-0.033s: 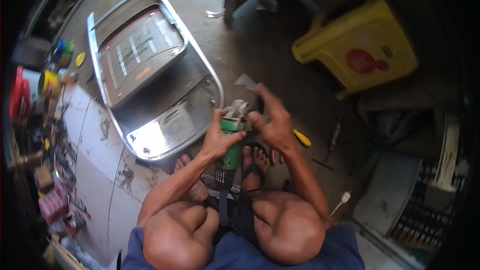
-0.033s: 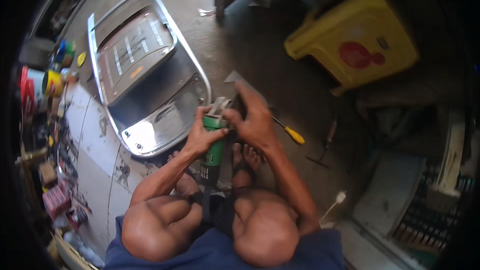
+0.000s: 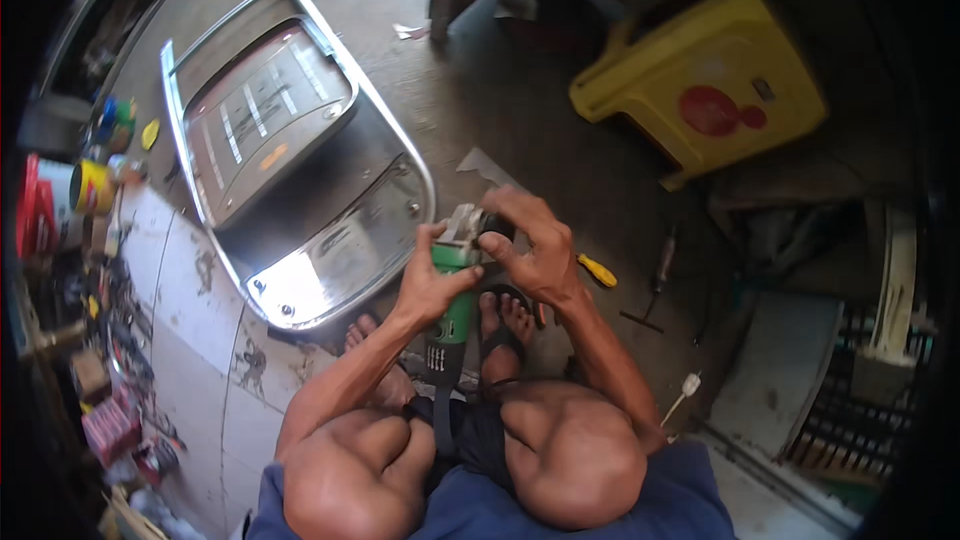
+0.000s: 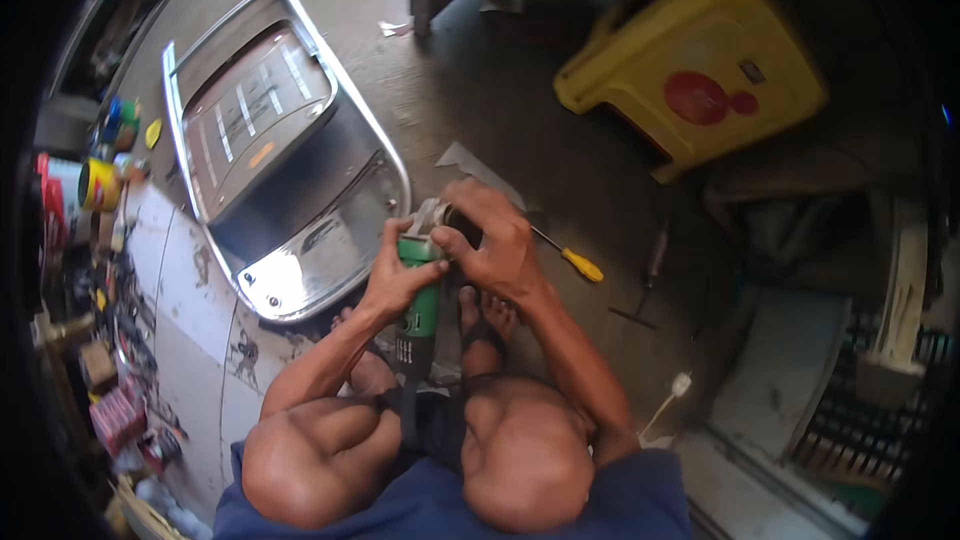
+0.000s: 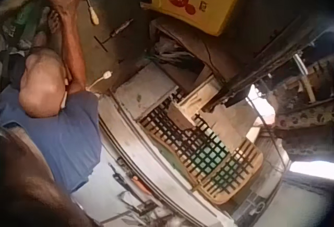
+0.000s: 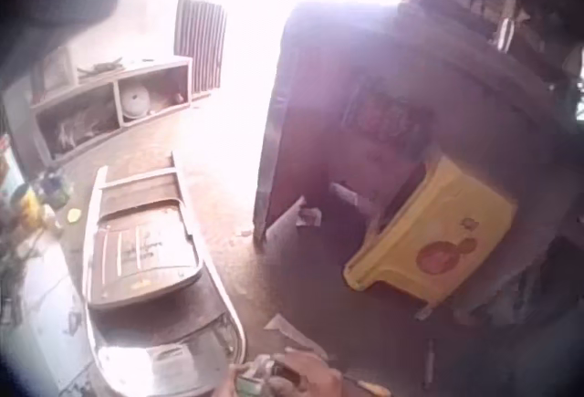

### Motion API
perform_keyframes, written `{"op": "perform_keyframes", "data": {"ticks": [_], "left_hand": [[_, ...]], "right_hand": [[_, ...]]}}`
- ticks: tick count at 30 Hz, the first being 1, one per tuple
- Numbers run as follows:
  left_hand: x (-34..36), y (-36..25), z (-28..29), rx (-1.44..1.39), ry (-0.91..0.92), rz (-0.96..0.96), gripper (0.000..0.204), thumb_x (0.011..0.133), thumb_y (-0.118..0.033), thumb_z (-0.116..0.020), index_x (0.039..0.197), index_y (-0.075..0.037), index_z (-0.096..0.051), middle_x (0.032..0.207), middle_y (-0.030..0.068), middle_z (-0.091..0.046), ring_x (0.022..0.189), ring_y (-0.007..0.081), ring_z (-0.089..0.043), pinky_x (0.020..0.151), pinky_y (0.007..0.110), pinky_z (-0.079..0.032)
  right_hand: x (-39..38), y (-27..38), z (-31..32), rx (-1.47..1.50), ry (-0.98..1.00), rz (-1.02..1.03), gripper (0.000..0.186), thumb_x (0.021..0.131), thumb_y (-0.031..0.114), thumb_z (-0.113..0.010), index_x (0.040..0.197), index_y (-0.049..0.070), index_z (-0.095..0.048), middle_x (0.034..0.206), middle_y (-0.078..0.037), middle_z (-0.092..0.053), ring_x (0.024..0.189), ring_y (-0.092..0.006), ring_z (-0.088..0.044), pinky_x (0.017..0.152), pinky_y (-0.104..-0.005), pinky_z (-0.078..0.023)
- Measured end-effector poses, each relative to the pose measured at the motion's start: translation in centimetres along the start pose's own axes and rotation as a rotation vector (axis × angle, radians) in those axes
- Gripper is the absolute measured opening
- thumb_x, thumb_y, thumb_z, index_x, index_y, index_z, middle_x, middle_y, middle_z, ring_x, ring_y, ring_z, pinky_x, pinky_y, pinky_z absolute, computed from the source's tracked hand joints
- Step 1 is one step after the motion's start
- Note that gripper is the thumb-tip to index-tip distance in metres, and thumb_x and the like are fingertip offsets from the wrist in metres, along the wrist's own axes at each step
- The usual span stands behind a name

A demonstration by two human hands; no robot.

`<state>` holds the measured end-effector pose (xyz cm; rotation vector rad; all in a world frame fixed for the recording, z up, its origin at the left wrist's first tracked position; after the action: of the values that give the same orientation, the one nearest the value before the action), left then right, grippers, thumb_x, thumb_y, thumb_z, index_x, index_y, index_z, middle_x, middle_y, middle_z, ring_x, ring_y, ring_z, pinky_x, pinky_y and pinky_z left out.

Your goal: The person brings a metal chair into the workshop and repairs the metal frame, using pliers, a screwdriver, and a hammer to remove and replace components before finishing with an angle grinder.

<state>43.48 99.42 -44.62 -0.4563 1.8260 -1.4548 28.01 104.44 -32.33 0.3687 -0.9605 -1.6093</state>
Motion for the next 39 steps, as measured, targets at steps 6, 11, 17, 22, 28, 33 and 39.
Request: {"op": "perform_keyframes", "data": {"ticks": [6, 11, 17, 22, 28, 33, 39], "left_hand": [[-0.4, 0.5, -1.2, 0.058, 0.025, 0.137, 0.072, 0.076, -0.018, -0.08, 0.132, -0.005, -0.037, 0.111, 0.0166, -0.06, 0.099, 0.0223, -0.06, 0.084, 0.035, -0.051], [-0.7, 0.9, -1.1, 0.06, -0.012, 0.257, 0.07, 0.076, -0.012, -0.078, 0.131, -0.004, -0.035, 0.107, 0.0148, -0.059, 0.095, 0.0199, -0.06, 0.078, 0.032, -0.052], [-0.4, 1.0, -0.8, -0.01, 0.01, 0.113, 0.067, 0.078, -0.01, -0.076, 0.129, -0.005, -0.034, 0.107, 0.0134, -0.057, 0.089, 0.0195, -0.06, 0.074, 0.032, -0.052], [-0.5, 1.5, -0.9, -0.028, -0.011, 0.204, 0.067, 0.078, -0.009, -0.077, 0.129, -0.006, -0.034, 0.109, 0.0133, -0.056, 0.094, 0.0196, -0.059, 0.078, 0.034, -0.052], [-1.6, 3.7, 3.2, -0.24, -0.159, 0.18, 0.069, 0.08, -0.008, -0.076, 0.132, -0.01, -0.03, 0.108, 0.0143, -0.056, 0.092, 0.023, -0.062, 0.076, 0.036, -0.055], [-3.6, 2.3, 5.2, -0.37, -0.243, 0.254, 0.068, 0.083, -0.014, -0.073, 0.133, -0.013, -0.027, 0.109, 0.0172, -0.055, 0.087, 0.0294, -0.068, 0.07, 0.044, -0.062], [-5.5, 2.4, 6.0, -0.552, -0.219, 0.189, 0.068, 0.082, -0.01, -0.07, 0.133, -0.014, -0.026, 0.111, 0.0167, -0.055, 0.092, 0.0309, -0.067, 0.077, 0.048, -0.061]], "right_hand": [[-1.9, -1.3, 0.8, -0.176, -0.226, -0.089, 0.038, 0.089, 0.032, -0.071, 0.112, 0.002, -0.072, 0.112, -0.017, -0.068, 0.096, -0.0282, -0.068, 0.091, -0.0368, -0.05], [-6.6, -3.6, -1.2, 0.291, -0.159, -0.525, 0.046, 0.084, 0.034, -0.074, 0.121, 0.006, -0.069, 0.097, -0.013, -0.071, 0.098, -0.029, -0.064, 0.092, -0.038, -0.047], [-5.8, -3.4, -1.6, 0.135, -0.023, -0.266, 0.06, 0.081, 0.035, -0.078, 0.132, 0.008, -0.061, 0.106, -0.013, -0.067, 0.103, -0.03, -0.06, 0.094, -0.0409, -0.046], [-6.2, -6.4, -1.4, 0.065, -0.289, -0.379, 0.042, 0.086, 0.037, -0.073, 0.114, 0.006, -0.071, 0.09, -0.011, -0.069, 0.096, -0.03, -0.062, 0.086, -0.0396, -0.049], [-10.7, -14.5, -1.3, -0.102, -0.321, -0.603, 0.029, 0.09, 0.025, -0.065, 0.11, 0.005, -0.069, 0.097, -0.018, -0.067, 0.09, -0.0364, -0.065, 0.083, -0.0425, -0.051], [-12.0, -18.9, -1.0, -0.41, -0.205, -0.632, 0.035, 0.085, 0.023, -0.067, 0.117, 0.008, -0.066, 0.112, -0.016, -0.063, 0.108, -0.0351, -0.058, 0.096, -0.0461, -0.045], [-11.6, -19.2, -2.2, -0.566, -0.028, -0.715, 0.048, 0.081, 0.024, -0.071, 0.126, 0.01, -0.061, 0.123, -0.016, -0.057, 0.115, -0.0369, -0.054, 0.096, -0.0481, -0.046]]}}
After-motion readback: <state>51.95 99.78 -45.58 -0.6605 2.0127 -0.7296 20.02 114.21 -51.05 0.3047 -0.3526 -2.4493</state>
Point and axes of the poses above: each hand's wrist, its own x-axis towards the middle knuckle, its own z-axis out of the back of the hand, y = z × x, the point moved 6 cm from there along x, towards the middle knuckle
